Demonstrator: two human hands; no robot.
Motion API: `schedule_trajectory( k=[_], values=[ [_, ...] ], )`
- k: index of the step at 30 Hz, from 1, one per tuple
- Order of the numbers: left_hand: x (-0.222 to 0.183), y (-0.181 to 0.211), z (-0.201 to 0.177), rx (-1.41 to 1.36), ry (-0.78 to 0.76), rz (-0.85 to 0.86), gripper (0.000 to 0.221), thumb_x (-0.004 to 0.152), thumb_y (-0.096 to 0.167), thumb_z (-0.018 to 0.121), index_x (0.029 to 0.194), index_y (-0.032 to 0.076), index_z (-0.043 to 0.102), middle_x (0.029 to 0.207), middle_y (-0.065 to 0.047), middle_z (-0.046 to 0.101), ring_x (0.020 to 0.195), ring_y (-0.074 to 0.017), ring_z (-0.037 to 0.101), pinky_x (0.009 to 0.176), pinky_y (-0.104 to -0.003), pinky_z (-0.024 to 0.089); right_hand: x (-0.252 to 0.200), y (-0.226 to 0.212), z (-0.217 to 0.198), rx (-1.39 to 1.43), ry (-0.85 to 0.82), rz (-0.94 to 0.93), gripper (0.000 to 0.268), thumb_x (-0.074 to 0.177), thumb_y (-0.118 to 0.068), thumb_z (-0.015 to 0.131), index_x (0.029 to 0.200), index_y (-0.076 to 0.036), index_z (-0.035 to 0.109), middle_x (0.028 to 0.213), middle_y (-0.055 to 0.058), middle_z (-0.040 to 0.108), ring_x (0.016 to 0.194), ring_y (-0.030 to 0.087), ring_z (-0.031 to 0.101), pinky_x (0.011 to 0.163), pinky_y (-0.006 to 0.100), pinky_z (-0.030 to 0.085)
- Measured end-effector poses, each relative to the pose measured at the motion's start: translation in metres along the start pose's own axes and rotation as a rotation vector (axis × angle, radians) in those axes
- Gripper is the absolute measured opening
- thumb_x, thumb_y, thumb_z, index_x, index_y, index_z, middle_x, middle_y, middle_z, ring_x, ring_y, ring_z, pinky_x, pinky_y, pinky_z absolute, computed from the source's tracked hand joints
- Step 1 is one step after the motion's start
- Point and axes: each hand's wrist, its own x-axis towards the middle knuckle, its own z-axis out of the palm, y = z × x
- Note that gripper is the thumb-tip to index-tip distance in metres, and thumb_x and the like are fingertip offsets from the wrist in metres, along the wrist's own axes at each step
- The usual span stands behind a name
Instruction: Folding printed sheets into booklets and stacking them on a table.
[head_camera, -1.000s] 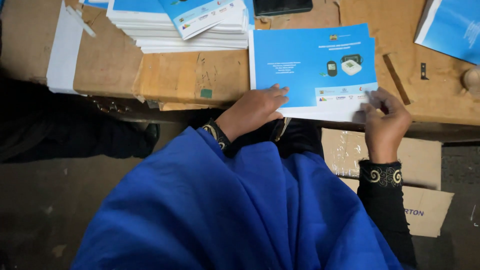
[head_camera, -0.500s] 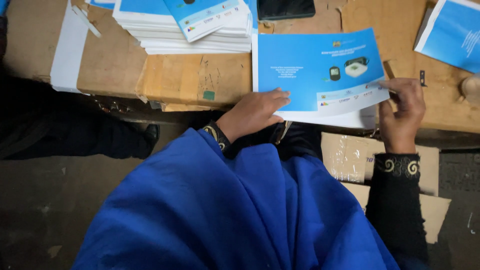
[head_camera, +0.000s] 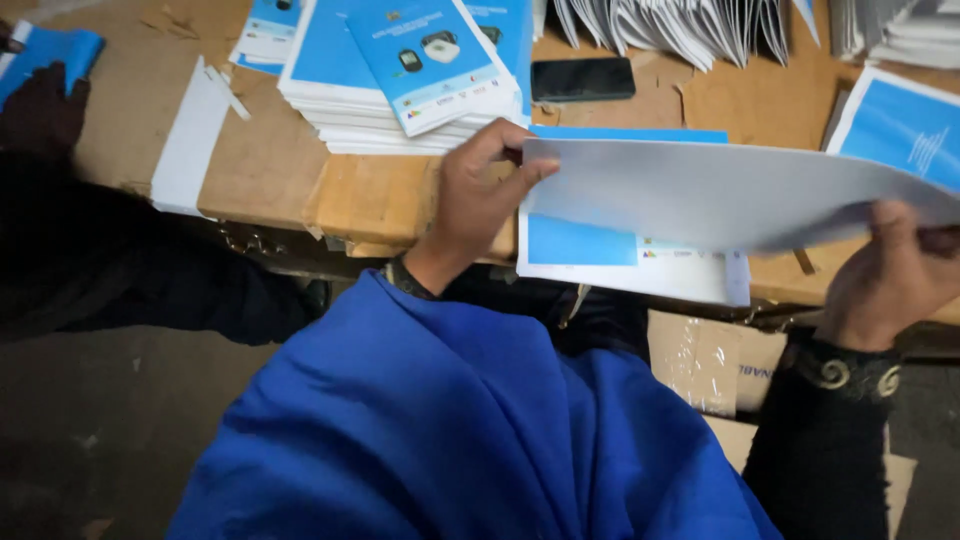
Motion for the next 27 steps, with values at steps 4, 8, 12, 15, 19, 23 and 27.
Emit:
schedule_trajectory(
  k=[4, 8, 12, 15, 19, 23, 27],
  values=[
    [-0.022, -0.039, 0.009, -0.016, -0.142, -0.061, 0.015, 0.098, 0.025, 0.056, 0.101, 0.011, 0.051, 0.089, 0.000, 0.052, 0.084, -0.0128, 0.053, 0.076, -0.025, 0.042, -0.035, -0.006, 0.031, 0.021, 0.042, 0.214, 0.056, 0.093, 0.023, 0.069, 0.138, -0.002, 0.046, 0.116, 0.009, 0.053, 0.097, 0.019, 0.047, 0.092, 0.037, 0.047],
    [-0.049, -0.085, 0.028, 0.079, -0.084, -0.219, 0.041, 0.093, 0.022, 0.060, 0.129, 0.005, 0.051, 0.119, -0.013, 0.064, 0.111, -0.0277, 0.062, 0.095, -0.037, 0.050, -0.060, -0.039, 0.059, -0.184, -0.076, 0.496, 0.035, 0.089, -0.001, 0.072, 0.119, -0.007, 0.056, 0.115, 0.006, 0.062, 0.105, 0.016, 0.059, 0.092, 0.028, 0.050],
    [-0.053, -0.091, 0.044, 0.456, -0.066, -0.354, 0.047, 0.091, 0.041, 0.052, 0.125, 0.009, 0.051, 0.099, -0.015, 0.070, 0.088, -0.0351, 0.066, 0.073, -0.042, 0.049, -0.060, -0.077, 0.080, -0.263, -0.262, 0.366, 0.042, 0.096, -0.006, 0.065, 0.134, 0.002, 0.049, 0.123, 0.015, 0.057, 0.111, 0.022, 0.054, 0.096, 0.033, 0.045],
    [-0.067, -0.066, 0.061, 0.238, -0.035, -0.091, 0.031, 0.096, 0.026, 0.060, 0.110, -0.001, 0.057, 0.076, -0.023, 0.066, 0.070, -0.0412, 0.067, 0.054, -0.042, 0.047, -0.108, -0.040, 0.075, -0.252, -0.359, 0.426, 0.033, 0.085, -0.004, 0.078, 0.114, 0.001, 0.062, 0.100, 0.023, 0.065, 0.095, 0.033, 0.065, 0.075, 0.048, 0.053],
    [-0.062, -0.021, 0.063, 0.176, -0.159, 0.100, 0.049, 0.097, 0.022, 0.062, 0.135, -0.002, 0.043, 0.103, -0.027, 0.066, 0.091, -0.0440, 0.066, 0.073, -0.048, 0.056, -0.067, -0.153, 0.158, -0.173, -0.451, 0.297, 0.043, 0.079, 0.000, 0.075, 0.120, 0.002, 0.061, 0.121, 0.023, 0.062, 0.106, 0.040, 0.063, 0.075, 0.044, 0.056],
    [-0.068, -0.069, 0.049, 0.312, -0.089, -0.073, 0.056, 0.098, 0.027, 0.058, 0.139, -0.005, 0.039, 0.121, -0.031, 0.059, 0.109, -0.0409, 0.061, 0.088, -0.047, 0.053, -0.056, -0.158, 0.160, -0.103, -0.677, 0.073, 0.051, 0.081, -0.001, 0.055, 0.131, -0.004, 0.057, 0.137, 0.020, 0.054, 0.123, 0.041, 0.054, 0.096, 0.050, 0.048],
    [-0.042, -0.073, 0.022, -0.095, -0.040, -0.345, 0.066, 0.094, 0.027, 0.065, 0.146, -0.002, 0.034, 0.142, -0.022, 0.047, 0.133, -0.0292, 0.045, 0.112, -0.046, 0.036, -0.037, -0.141, 0.132, -0.253, -0.621, -0.159, 0.060, 0.071, 0.025, 0.043, 0.121, 0.000, 0.067, 0.123, 0.022, 0.063, 0.119, 0.045, 0.057, 0.112, 0.055, 0.037]
  ],
)
